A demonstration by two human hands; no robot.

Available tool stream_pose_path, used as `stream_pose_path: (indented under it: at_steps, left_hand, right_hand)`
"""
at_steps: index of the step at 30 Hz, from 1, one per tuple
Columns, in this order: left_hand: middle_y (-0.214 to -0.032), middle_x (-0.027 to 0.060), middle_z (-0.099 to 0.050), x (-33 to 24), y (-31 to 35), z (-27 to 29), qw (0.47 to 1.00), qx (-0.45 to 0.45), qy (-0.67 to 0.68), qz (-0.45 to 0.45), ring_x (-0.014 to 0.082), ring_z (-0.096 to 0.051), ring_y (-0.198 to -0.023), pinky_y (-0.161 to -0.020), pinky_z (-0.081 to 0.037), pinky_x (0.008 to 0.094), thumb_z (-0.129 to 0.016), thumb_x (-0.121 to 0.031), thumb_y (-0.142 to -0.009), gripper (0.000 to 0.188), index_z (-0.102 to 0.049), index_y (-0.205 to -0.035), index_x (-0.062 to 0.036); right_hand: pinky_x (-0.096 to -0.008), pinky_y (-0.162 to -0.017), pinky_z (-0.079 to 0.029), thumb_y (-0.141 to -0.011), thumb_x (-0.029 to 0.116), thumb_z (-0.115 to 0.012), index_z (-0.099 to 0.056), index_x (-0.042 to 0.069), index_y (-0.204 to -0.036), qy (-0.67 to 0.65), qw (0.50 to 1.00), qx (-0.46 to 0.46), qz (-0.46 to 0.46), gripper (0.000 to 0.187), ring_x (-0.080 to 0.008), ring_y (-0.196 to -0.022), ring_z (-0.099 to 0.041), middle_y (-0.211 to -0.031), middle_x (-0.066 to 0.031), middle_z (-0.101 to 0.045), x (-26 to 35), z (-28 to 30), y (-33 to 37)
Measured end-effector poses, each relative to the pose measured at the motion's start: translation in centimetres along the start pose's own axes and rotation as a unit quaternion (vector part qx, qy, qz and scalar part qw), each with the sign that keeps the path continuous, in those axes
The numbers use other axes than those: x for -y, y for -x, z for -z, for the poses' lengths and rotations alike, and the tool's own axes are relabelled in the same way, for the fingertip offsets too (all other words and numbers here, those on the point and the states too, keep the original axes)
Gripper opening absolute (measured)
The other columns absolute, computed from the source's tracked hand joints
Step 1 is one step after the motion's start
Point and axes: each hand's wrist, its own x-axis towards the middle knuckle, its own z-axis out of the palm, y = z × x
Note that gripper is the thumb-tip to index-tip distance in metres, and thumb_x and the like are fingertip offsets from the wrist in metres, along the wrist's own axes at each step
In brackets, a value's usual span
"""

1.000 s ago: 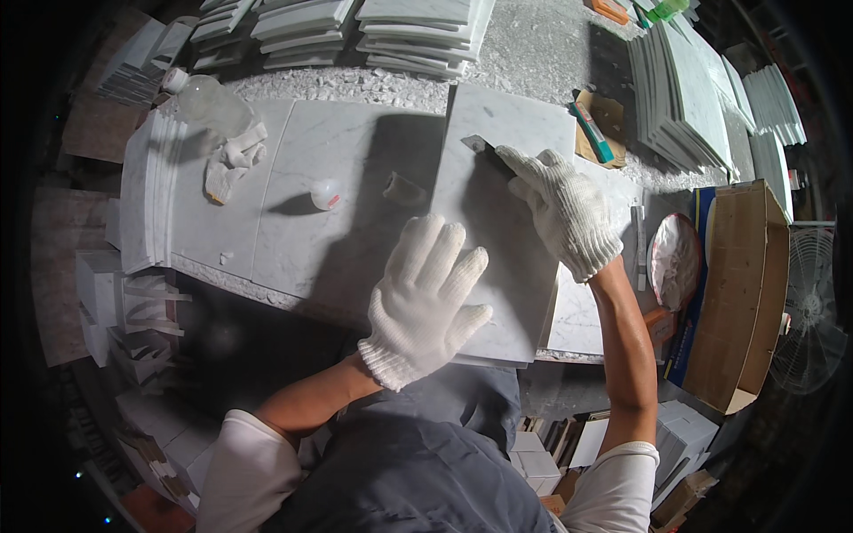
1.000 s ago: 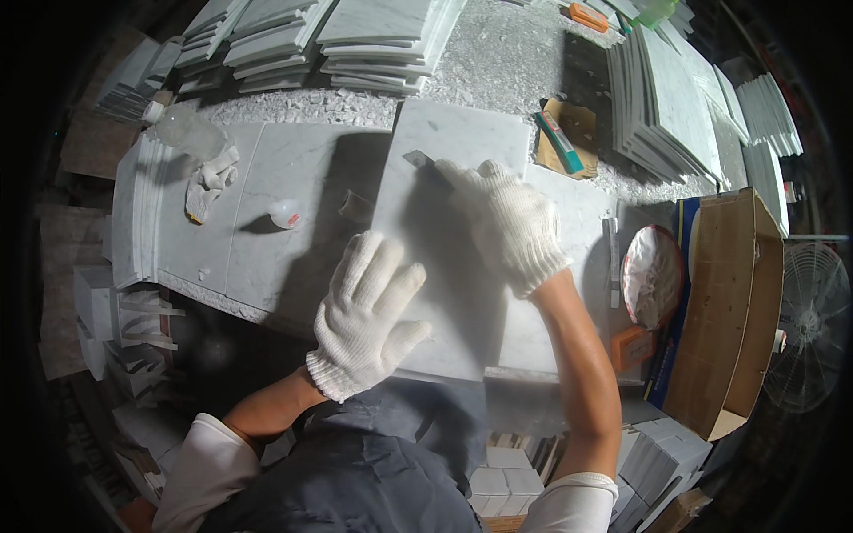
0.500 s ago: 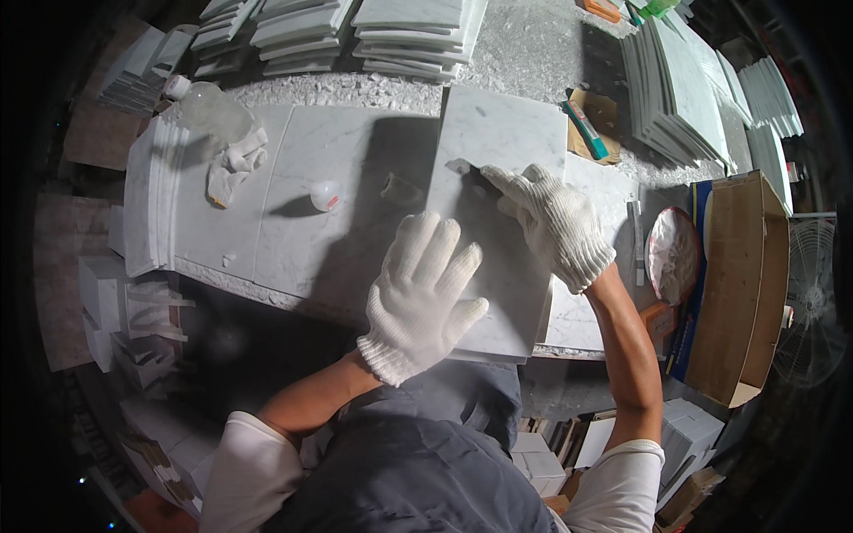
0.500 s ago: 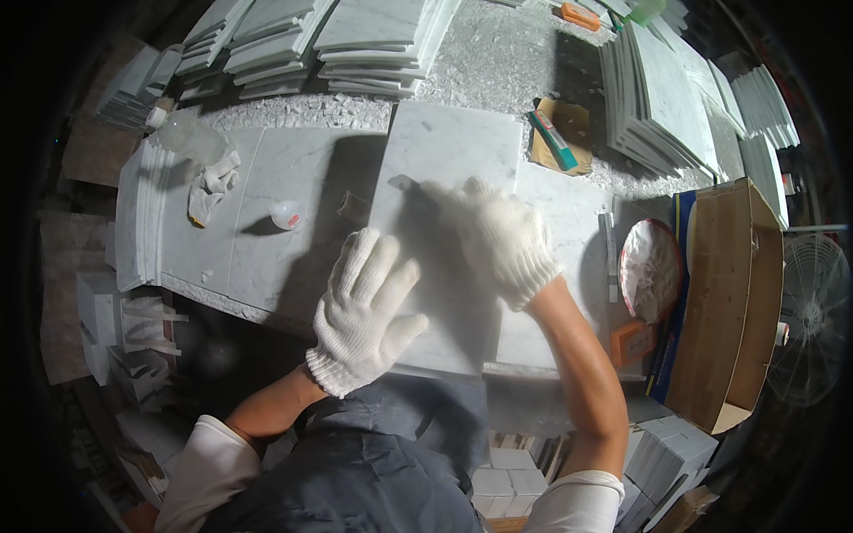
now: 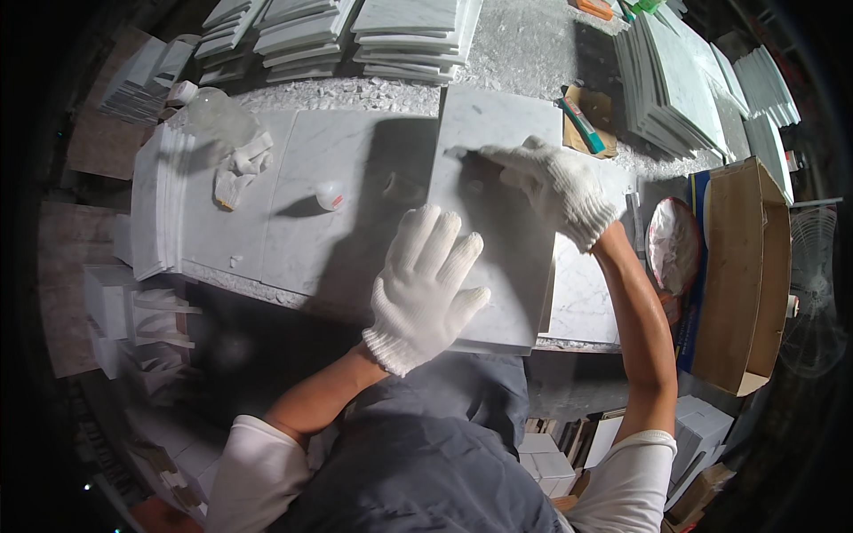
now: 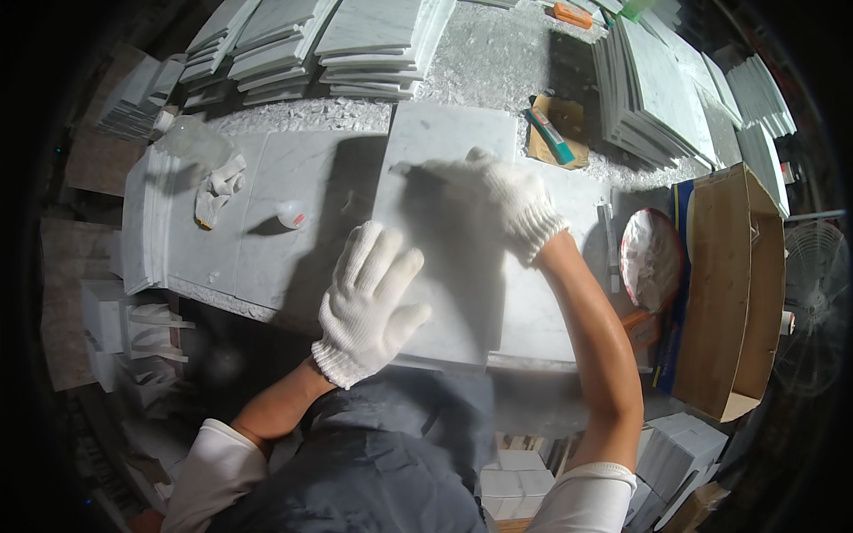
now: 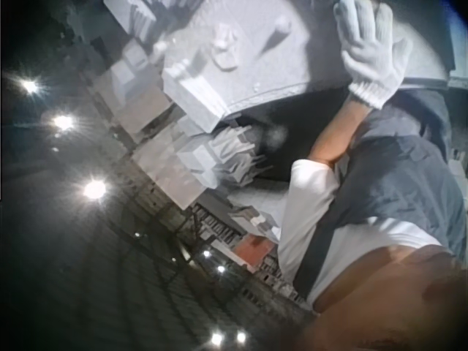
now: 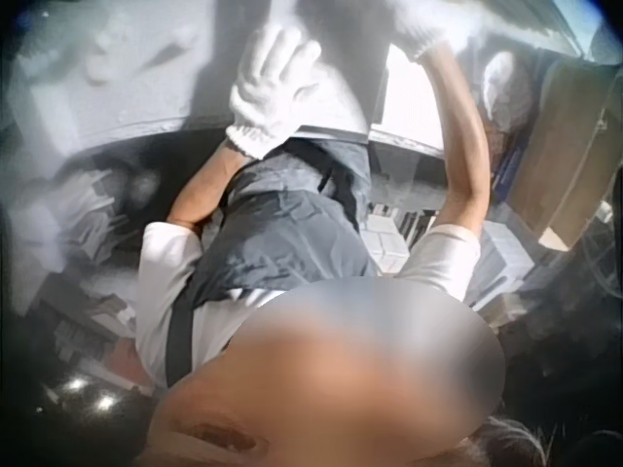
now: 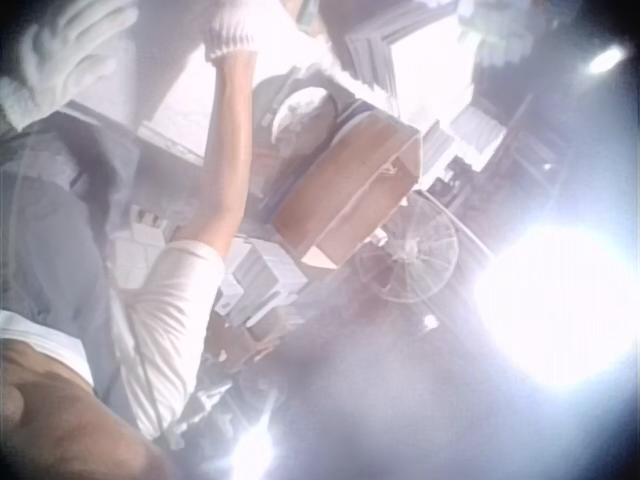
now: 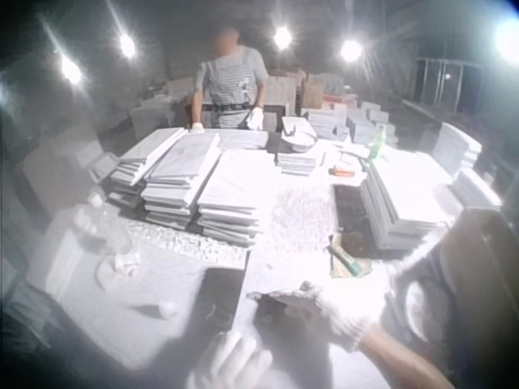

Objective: The person wipes white rectangular tiles with a cloth and uses a small metal scraper to remove residue. They handle tiles one at a time, flip them, and place them into stacks on the workbench.

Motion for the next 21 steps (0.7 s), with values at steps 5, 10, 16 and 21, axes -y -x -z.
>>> stream_pose_path:
  at_steps: [5,10,16,21]
  left_hand:
    - [-0.151,0.0185,-0.046,0.0,0.2,0.2,1.0,-0.002,-0.008,-0.009,0.0425,-0.036,-0.146,-0.121,-0.03,0.0546,-0.072,-0.036,-0.088,0.057,-0.062,-0.134,-0.0062]
    - [-0.162,0.0148,-0.038,-1.0,1.3,-0.7,0.996,0.028,0.022,-0.084,0.0338,-0.028,-0.154,-0.127,-0.02,0.052,-0.054,-0.046,-0.101,0.06,-0.053,-0.149,-0.0102]
    - [-0.167,0.011,-0.031,0.4,-6.4,-0.7,0.822,0.088,-0.537,-0.169,0.0275,-0.023,-0.156,-0.129,-0.009,0.0523,-0.04,-0.055,-0.102,0.067,-0.043,-0.155,-0.0142]
    - [-0.16,0.0144,-0.04,9.0,-14.8,0.0,0.962,-0.03,-0.265,0.052,0.0303,-0.031,-0.151,-0.128,-0.012,0.0511,-0.05,-0.052,-0.099,0.067,-0.048,-0.15,-0.008]
  right_hand:
    - [-0.0394,-0.069,-0.055,-0.093,0.003,-0.059,-0.067,0.021,-0.137,-0.045,0.998,-0.037,0.006,0.048,-0.0336,-0.081,-0.069,-0.101,-0.0147,-0.07,-0.2,-1.6,2.2]
    - [-0.0228,-0.052,-0.039,-0.1,0.005,-0.057,-0.057,0.005,-0.145,-0.361,0.904,-0.173,-0.15,0.045,-0.0061,-0.06,-0.048,-0.103,-0.0044,-0.068,0.2,-1.9,9.7]
    - [-0.023,-0.065,-0.032,-0.105,0.035,-0.06,-0.043,-0.003,-0.153,-0.425,0.804,-0.338,-0.245,0.064,-0.0066,-0.077,-0.042,-0.111,-0.0056,-0.054,1.4,-5.4,18.8]
    - [-0.021,-0.047,-0.029,-0.106,0.03,-0.06,-0.053,-0.004,-0.145,-0.492,0.717,-0.358,-0.34,0.052,-0.0024,-0.054,-0.038,-0.072,0.0062,-0.045,2.8,-8.1,22.7]
